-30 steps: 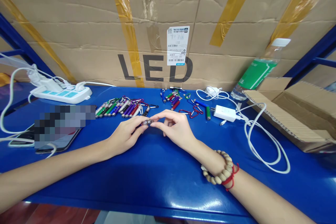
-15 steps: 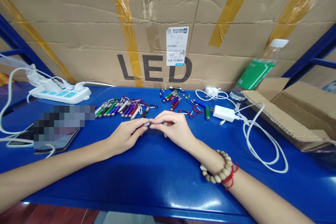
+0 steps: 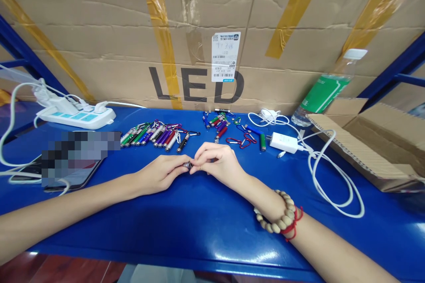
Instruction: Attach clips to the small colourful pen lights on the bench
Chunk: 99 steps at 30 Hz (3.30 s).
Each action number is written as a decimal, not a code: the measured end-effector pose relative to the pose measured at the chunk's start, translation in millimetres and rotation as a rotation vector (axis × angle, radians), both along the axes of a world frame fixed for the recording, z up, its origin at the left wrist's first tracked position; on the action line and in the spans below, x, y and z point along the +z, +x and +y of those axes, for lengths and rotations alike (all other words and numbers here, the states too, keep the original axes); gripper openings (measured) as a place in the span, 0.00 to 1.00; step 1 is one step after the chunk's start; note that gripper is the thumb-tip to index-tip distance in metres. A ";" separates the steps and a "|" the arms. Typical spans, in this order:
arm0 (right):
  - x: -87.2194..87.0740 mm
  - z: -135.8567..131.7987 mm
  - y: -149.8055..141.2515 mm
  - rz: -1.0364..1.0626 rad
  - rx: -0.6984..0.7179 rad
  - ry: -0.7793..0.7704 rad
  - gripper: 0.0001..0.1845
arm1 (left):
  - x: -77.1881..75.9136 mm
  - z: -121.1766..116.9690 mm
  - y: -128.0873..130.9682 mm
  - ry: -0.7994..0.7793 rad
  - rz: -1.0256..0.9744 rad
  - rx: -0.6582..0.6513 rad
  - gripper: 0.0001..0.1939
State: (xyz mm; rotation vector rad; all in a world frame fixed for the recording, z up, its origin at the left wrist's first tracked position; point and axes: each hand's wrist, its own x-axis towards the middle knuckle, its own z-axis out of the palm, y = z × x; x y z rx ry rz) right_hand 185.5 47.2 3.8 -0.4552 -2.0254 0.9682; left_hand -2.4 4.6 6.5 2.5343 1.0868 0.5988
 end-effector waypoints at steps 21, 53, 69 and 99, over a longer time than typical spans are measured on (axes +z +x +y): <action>1.2 -7.6 -8.1 -0.133 -0.227 -0.146 0.20 | -7.6 1.6 -1.8 0.259 0.012 0.100 0.12; -2.0 4.0 -3.9 -0.014 -0.060 -0.288 0.20 | -2.7 0.7 0.1 0.249 0.043 0.138 0.12; -0.2 5.2 -0.9 -0.001 -0.066 -0.103 0.09 | -2.8 4.3 -0.1 0.156 0.048 0.148 0.14; 2.0 1.5 -2.1 0.021 -0.104 0.067 0.04 | -5.4 2.4 0.1 0.183 -0.025 0.239 0.14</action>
